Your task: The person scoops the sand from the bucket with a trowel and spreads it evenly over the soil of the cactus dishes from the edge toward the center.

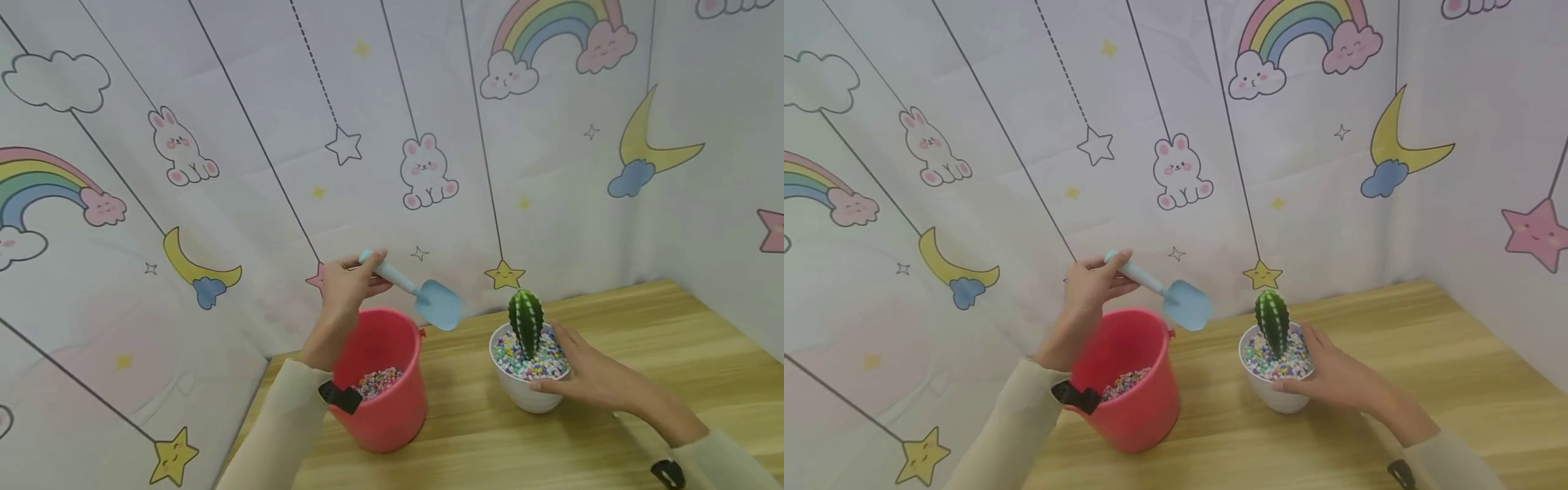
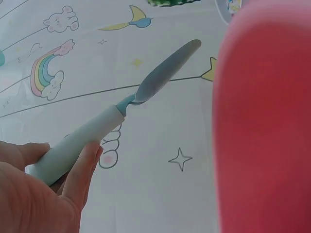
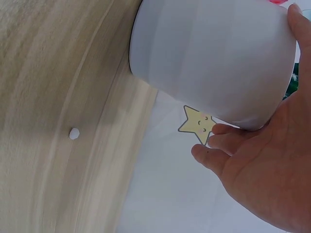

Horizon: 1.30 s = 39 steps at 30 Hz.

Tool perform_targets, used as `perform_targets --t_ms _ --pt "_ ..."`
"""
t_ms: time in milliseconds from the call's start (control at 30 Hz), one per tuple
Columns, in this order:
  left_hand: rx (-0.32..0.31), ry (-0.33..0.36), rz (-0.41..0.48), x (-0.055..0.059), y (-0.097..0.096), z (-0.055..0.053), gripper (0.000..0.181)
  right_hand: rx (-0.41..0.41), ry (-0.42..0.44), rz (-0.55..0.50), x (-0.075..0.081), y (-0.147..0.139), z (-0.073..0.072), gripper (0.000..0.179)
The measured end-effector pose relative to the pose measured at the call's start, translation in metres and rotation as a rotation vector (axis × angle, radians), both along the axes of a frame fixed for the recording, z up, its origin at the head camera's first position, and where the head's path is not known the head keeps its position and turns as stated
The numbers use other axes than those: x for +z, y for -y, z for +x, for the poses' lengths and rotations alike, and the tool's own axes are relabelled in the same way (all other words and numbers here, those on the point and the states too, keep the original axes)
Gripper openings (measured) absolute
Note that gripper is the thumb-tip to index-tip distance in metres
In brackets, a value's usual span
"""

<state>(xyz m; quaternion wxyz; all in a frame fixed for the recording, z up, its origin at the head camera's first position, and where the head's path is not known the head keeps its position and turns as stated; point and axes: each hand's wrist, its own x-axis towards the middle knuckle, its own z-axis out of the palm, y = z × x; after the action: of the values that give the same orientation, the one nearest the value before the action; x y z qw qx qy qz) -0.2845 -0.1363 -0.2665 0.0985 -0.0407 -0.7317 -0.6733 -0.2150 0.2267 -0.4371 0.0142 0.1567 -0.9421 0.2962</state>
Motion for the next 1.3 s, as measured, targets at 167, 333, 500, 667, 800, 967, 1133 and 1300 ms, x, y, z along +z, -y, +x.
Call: perform_targets --t_ms 167,333,500,667,800,967,1133,1300 --pt "-0.044 -0.027 -0.033 0.016 0.024 -0.002 0.046 0.001 -0.008 -0.002 -0.001 -0.001 0.0 0.125" --pt "-0.077 0.005 -0.127 0.026 0.049 -0.001 0.05 0.02 0.002 -0.003 -0.004 -0.001 -0.001 0.125" --pt "-0.089 0.018 -0.185 0.03 0.07 0.0 0.053 0.029 -0.018 0.03 -0.003 -0.001 -0.002 0.125" --pt "-0.097 0.018 -0.288 0.031 0.079 0.001 0.05 0.024 -0.106 0.099 0.001 -0.002 0.0 0.123" --pt "-0.108 0.032 -0.392 0.029 0.083 0.002 0.048 0.027 -0.168 0.158 0.001 -0.002 0.0 0.122" --pt "-0.131 0.075 -0.507 0.019 0.089 -0.001 0.042 0.026 -0.191 0.209 0.003 0.0 0.001 0.119" --pt "-0.144 0.124 -0.644 0.008 0.091 -0.005 0.036 0.022 -0.181 0.211 0.005 0.0 0.002 0.119" --pt "-0.157 0.157 -0.738 -0.003 0.096 -0.01 0.029 0.023 -0.162 0.189 0.006 0.0 0.001 0.12"
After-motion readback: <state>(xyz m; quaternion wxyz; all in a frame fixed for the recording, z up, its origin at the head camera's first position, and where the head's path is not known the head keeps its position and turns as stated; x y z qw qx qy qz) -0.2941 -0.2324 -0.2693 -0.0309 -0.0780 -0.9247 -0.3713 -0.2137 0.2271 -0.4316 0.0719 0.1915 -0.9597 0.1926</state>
